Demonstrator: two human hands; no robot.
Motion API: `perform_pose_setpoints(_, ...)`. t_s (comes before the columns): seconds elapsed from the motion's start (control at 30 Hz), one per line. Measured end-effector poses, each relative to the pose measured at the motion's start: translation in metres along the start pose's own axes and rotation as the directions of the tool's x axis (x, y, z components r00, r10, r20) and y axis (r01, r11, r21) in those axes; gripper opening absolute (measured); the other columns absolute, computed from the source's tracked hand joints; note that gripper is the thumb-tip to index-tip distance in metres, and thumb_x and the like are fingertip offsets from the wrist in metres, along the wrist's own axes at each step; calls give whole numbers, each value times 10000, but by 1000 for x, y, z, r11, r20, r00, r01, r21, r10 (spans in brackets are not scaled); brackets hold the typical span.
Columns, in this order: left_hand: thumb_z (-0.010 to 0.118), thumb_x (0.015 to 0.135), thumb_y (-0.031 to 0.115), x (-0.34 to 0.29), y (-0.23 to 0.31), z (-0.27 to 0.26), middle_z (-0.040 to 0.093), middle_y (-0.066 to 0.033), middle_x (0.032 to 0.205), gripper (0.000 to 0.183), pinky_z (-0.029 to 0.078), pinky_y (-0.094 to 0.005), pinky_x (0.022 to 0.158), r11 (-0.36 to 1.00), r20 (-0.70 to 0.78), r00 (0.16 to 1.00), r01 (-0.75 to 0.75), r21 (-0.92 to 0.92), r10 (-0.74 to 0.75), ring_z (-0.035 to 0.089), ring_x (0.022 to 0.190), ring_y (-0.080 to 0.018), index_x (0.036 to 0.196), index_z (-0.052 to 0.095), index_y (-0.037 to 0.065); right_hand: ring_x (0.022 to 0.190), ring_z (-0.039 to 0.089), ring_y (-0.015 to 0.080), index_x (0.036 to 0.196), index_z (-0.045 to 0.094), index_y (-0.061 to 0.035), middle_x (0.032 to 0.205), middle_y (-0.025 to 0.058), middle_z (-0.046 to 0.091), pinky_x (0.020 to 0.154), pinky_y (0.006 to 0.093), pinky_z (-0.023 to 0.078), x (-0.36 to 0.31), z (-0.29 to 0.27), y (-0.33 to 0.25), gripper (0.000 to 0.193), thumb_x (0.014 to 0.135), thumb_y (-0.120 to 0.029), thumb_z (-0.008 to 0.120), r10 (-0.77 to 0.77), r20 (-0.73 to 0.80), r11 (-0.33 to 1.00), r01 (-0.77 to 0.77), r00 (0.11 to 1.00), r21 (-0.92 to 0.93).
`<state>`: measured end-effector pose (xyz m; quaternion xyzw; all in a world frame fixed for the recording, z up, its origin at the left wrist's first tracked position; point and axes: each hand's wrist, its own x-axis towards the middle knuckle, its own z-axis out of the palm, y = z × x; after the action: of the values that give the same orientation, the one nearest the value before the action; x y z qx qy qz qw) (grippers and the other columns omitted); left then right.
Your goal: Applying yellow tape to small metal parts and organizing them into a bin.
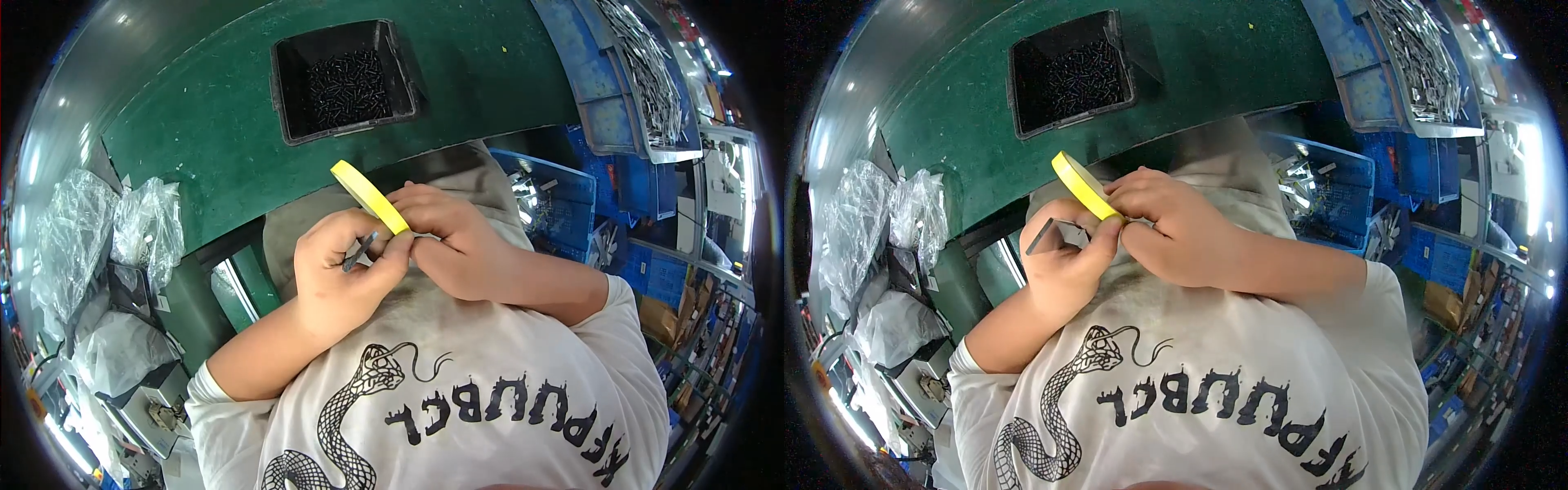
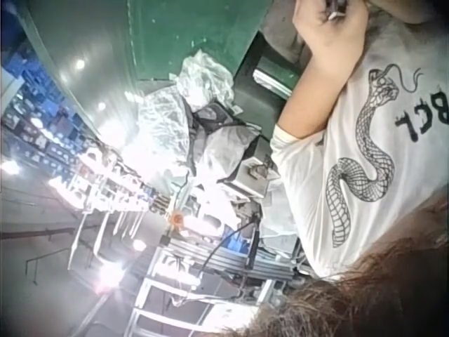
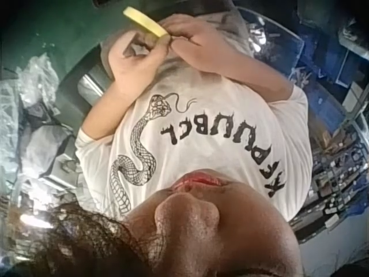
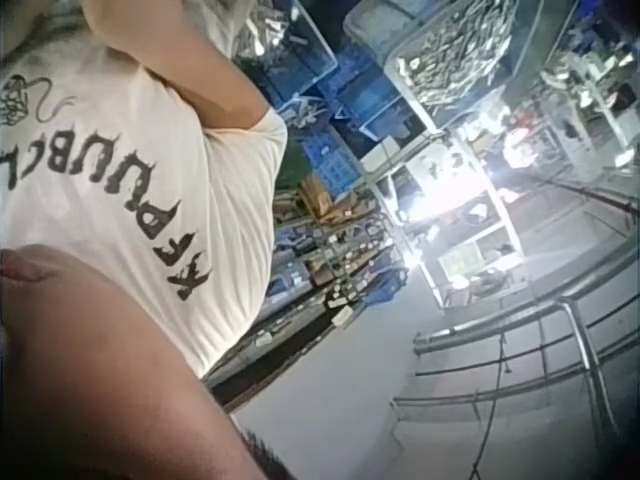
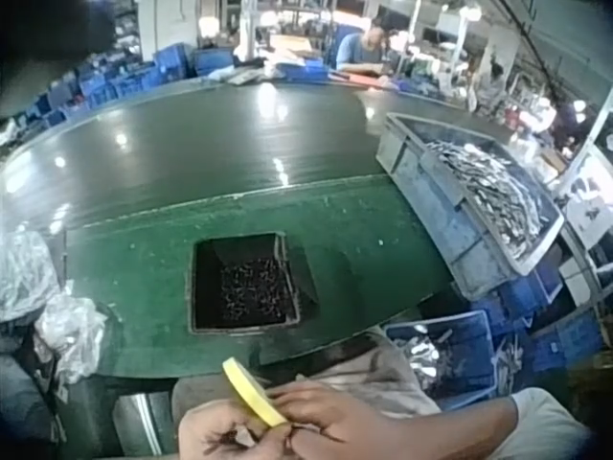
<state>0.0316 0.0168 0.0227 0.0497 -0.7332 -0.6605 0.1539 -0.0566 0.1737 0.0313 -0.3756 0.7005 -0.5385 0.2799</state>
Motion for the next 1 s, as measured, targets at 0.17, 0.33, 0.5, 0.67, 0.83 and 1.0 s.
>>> perform_pose_setpoints(0.17, 775, 775, -11, 1, 2, 1, 602, -23, 693, 178, 420, -244, 509, 999, -1, 999, 32, -23, -32, 541, 590, -89, 807, 605, 31, 1078, 624, 294, 946, 704, -37, 1063, 129, 693, 1099, 473, 345, 0, 0, 3, 281, 792, 29, 480, -7, -10, 1000, 7, 1000, 17)
perform_pose_setpoints(0.33, 772, 769, -22, 1, 0, 0, 606, -18, 702, 168, 423, -243, 521, 999, 3, 999, 32, 12, -32, 541, 597, -89, 810, 617, 28, 1083, 611, 297, 961, 702, -10, 1056, 130, 694, 1017, 426, 421, -1, 1, 5, 292, 791, 47, 471, -3, -30, 1000, 4, 1000, 29)
perform_pose_setpoints(0.5, 766, 782, -17, 3, 4, -1, 605, -23, 713, 158, 416, -239, 522, 998, -12, 1000, 0, 70, 1, 538, 615, -81, 803, 612, 7, 1088, 601, 305, 982, 698, 1, 1063, 134, 690, 973, 409, 451, -2, -1, 11, 310, 787, 69, 467, 7, 1, 1000, -7, 1000, -17)
perform_pose_setpoints(0.67, 756, 807, -4, 1, 7, -1, 601, -27, 733, 153, 419, -239, 550, 975, -34, 983, 174, -138, -180, 524, 647, -69, 797, 603, -13, 1075, 600, 311, 1003, 688, 11, 1077, 147, 680, 946, 403, 461, -3, -1, 13, 303, 782, 78, 492, -9, 13, 1000, 9, 1000, 6)
perform_pose_setpoints(0.83, 749, 867, 46, 1, 0, -7, 625, -17, 774, 166, 433, -234, 623, 939, -72, 952, 279, -198, -298, 530, 697, -70, 818, 597, -3, 1033, 604, 326, 1019, 659, 21, 1042, 158, 668, 897, 410, 465, -4, -1, 8, 249, 802, 53, 540, -27, -11, 997, 27, 1000, 66)
perform_pose_setpoints(1.0, 642, 946, 10, 11, 7, -7, 658, -43, 830, 87, 458, -241, 642, 812, 53, 942, 313, -493, -331, 556, 691, -80, 996, 576, -17, 874, 620, 313, 1031, 668, -11, 913, 133, 664, 808, 411, 459, -7, -6, 8, 232, 816, 13, 583, -110, 1, 992, 110, 994, -60)
